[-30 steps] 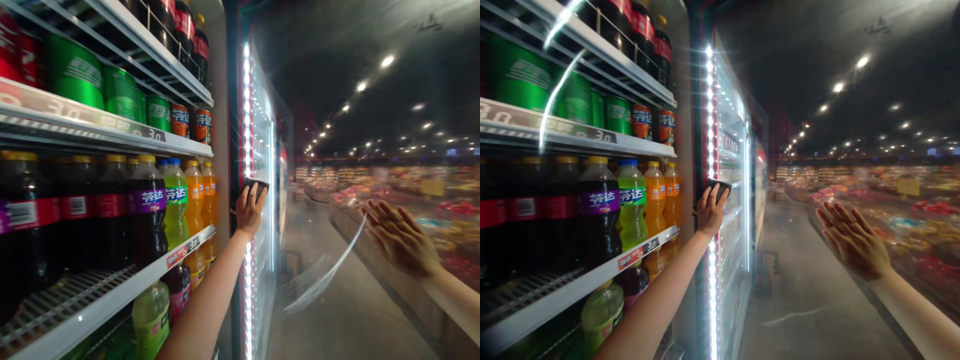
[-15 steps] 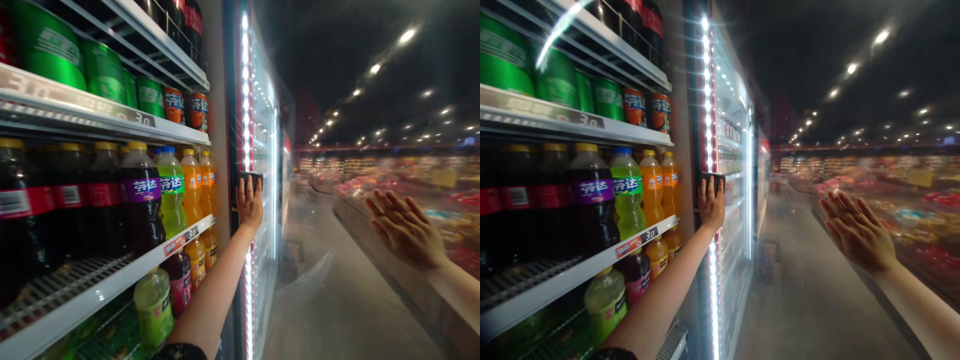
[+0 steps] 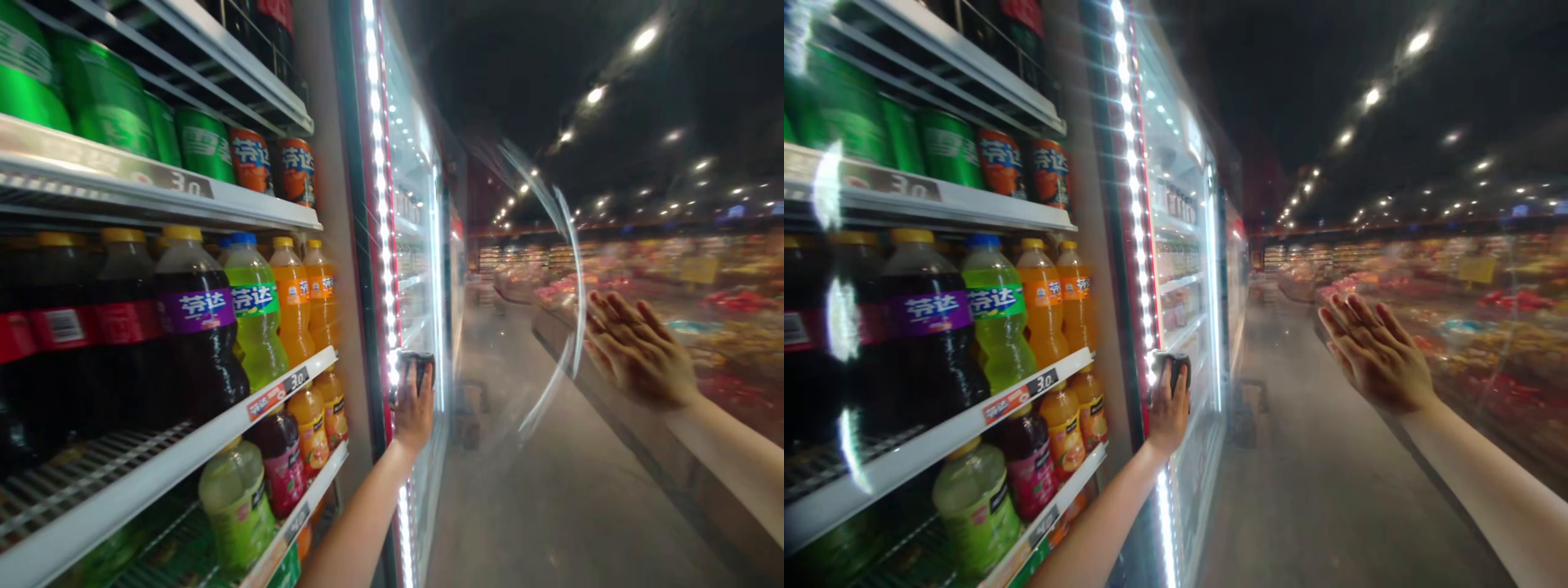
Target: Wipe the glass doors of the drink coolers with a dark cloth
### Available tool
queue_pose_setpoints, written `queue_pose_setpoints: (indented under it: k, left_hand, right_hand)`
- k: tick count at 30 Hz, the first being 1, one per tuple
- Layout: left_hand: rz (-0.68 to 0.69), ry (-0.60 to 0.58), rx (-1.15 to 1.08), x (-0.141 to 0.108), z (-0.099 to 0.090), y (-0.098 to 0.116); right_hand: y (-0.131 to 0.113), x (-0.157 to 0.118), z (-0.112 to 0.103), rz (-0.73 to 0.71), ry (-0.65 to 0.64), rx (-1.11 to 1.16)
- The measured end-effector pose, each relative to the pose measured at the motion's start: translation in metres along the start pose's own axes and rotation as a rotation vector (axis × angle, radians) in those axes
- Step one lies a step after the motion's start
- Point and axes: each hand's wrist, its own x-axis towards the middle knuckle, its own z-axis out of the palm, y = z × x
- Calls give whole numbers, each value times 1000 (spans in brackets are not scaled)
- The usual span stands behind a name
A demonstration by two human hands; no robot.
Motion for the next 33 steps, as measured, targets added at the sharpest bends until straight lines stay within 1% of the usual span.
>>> queue_pose_setpoints:
  k: [1,2,4,5,7,8,9,10,11,13,15,16,17,18,20,22,23,24,25,26,28,30,31,32,33]
  left_hand:
    - [7,4,-13,6,1,0]
    - [6,12,-19,18,2,0]
    - [-10,42,-42,55,3,4]
    - [-26,62,-55,75,4,9]
    - [-111,135,-123,107,5,23]
    - [-149,159,-141,116,5,31]
    - [-171,171,-155,119,6,39]
    - [-166,167,-159,115,7,46]
    - [-129,148,-159,106,7,51]
    - [28,83,-152,78,7,51]
    - [191,35,-132,49,6,41]
    - [197,50,-118,40,5,35]
    - [172,71,-111,37,5,29]
    - [119,99,-110,40,5,24]
    - [-21,153,-136,65,7,25]
    - [-133,188,-189,100,9,40]
    - [-162,194,-220,116,9,51]
    - [-174,194,-243,127,10,62]
    - [-169,183,-254,132,10,72]
    - [-136,164,-262,130,10,80]
    - [-1,107,-263,109,10,86]
    - [164,55,-257,79,11,78]
    - [213,45,-248,66,12,70]
    - [194,53,-234,58,13,62]
    - [142,74,-228,56,14,56]
  right_hand:
    - [0,0,-1,-1,-3,-8]
    - [0,1,-1,-3,-1,-16]
    - [0,1,-1,-8,13,-28]
    - [0,1,0,-13,22,-33]
    - [1,0,0,-25,31,-37]
    - [1,0,1,-30,32,-38]
    - [2,0,1,-35,33,-37]
    - [2,0,1,-39,31,-35]
    - [2,0,1,-41,30,-34]
    - [2,0,1,-41,28,-34]
    - [2,1,1,-36,22,-40]
    - [2,1,1,-34,20,-46]
    - [3,1,2,-34,16,-54]
    - [3,1,2,-35,10,-65]
    - [4,1,2,-55,5,-98]
    - [6,1,2,-84,8,-135]
    - [6,1,2,-93,5,-146]
    - [7,1,1,-93,0,-149]
    - [7,1,1,-90,-8,-147]
    - [7,2,0,-85,-15,-141]
    - [7,2,0,-83,-20,-132]
    - [7,3,0,-87,-22,-136]
    - [7,3,0,-88,-28,-141]
    - [7,3,1,-86,-32,-148]
    - [8,3,1,-87,-37,-157]
